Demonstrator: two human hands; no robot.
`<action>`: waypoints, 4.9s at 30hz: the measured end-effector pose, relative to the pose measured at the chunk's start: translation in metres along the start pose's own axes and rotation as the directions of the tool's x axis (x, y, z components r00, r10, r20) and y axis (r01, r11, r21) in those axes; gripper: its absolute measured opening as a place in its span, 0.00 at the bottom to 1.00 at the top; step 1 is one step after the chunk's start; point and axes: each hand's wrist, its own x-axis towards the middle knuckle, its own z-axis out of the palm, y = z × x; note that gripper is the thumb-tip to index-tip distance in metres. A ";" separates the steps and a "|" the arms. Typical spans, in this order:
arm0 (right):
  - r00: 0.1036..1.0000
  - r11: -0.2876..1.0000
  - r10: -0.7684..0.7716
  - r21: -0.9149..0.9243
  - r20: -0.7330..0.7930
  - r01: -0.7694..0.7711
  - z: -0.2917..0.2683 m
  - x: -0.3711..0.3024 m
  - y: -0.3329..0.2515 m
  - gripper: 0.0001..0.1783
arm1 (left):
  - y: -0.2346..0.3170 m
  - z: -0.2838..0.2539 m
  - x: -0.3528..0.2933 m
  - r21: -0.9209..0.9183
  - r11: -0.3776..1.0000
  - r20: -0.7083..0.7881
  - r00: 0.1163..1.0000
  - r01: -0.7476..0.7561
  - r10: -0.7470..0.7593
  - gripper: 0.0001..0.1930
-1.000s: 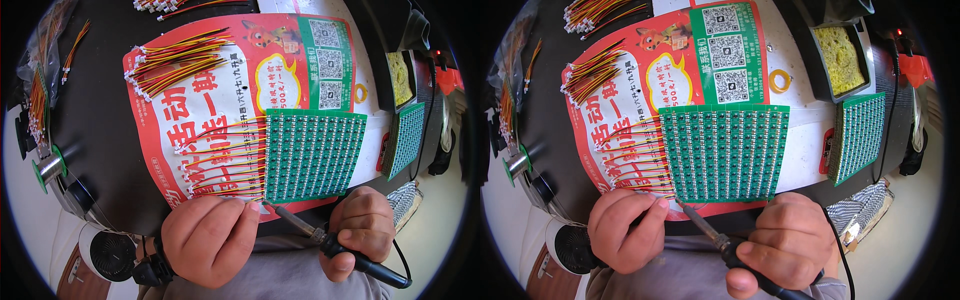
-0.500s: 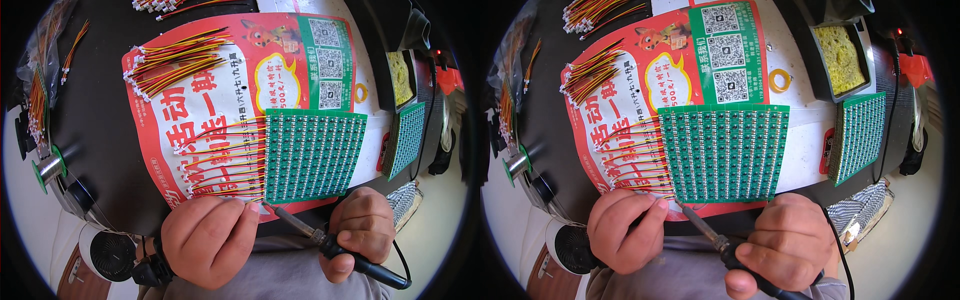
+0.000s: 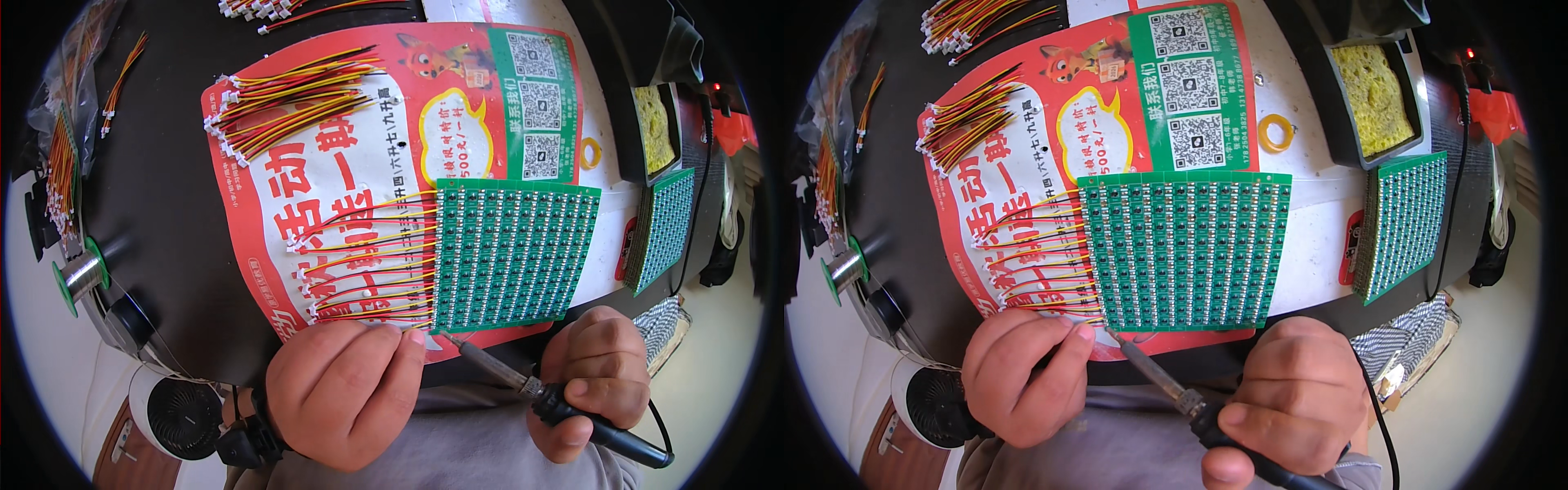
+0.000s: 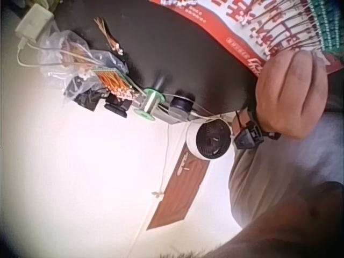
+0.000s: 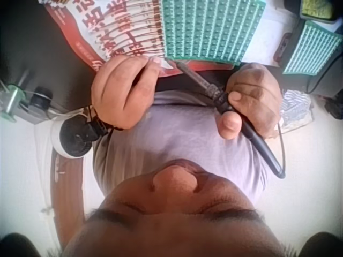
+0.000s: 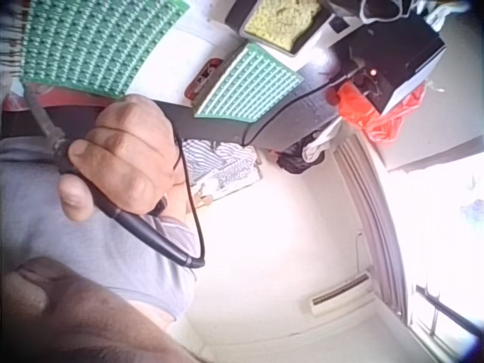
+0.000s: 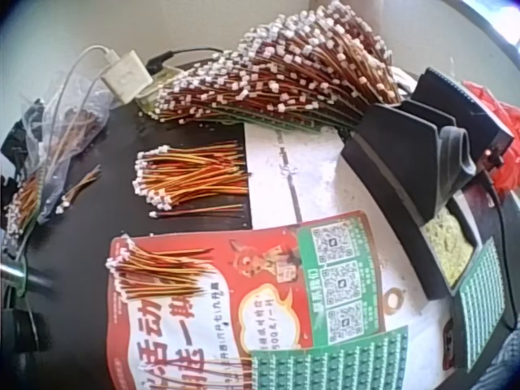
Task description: Soldering multi-colored wire connectors onto green circuit boards at a workstation.
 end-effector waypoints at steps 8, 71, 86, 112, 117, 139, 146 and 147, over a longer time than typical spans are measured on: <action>0.999 0.999 -0.007 -0.050 0.043 0.009 0.007 0.006 0.000 0.16 | 0.000 0.002 -0.001 0.011 1.000 -0.030 1.000 -0.007 0.007 0.15; 0.984 0.991 -0.119 -0.050 0.135 0.127 -0.021 0.007 -0.002 0.22 | 0.002 0.011 0.004 -0.047 0.999 -0.068 0.998 -0.020 0.016 0.16; 0.901 0.888 0.006 -0.416 0.435 0.195 -0.013 0.023 0.016 0.12 | 0.000 -0.006 -0.002 0.212 0.965 0.101 0.986 -0.152 0.133 0.12; 0.898 0.896 0.002 -0.400 0.439 0.193 -0.012 0.025 0.017 0.12 | 0.010 0.004 0.011 0.198 0.979 -0.043 0.998 0.045 -0.037 0.19; 0.897 0.896 0.007 -0.401 0.441 0.190 -0.011 0.025 0.016 0.11 | 0.010 0.005 0.014 0.221 0.973 -0.035 0.997 0.070 -0.064 0.19; 0.915 0.874 -0.012 -0.440 0.404 0.206 -0.006 0.026 0.017 0.07 | 0.005 0.008 0.022 0.225 0.964 -0.080 0.989 0.141 -0.126 0.15; 0.910 0.867 -0.019 -0.447 0.413 0.221 -0.008 0.028 0.015 0.06 | 0.008 0.005 0.019 0.275 0.942 -0.167 0.975 0.190 -0.148 0.14; 0.911 0.868 -0.019 -0.445 0.412 0.220 -0.007 0.027 0.015 0.05 | 0.008 0.006 0.020 0.288 0.939 -0.163 0.976 0.188 -0.146 0.15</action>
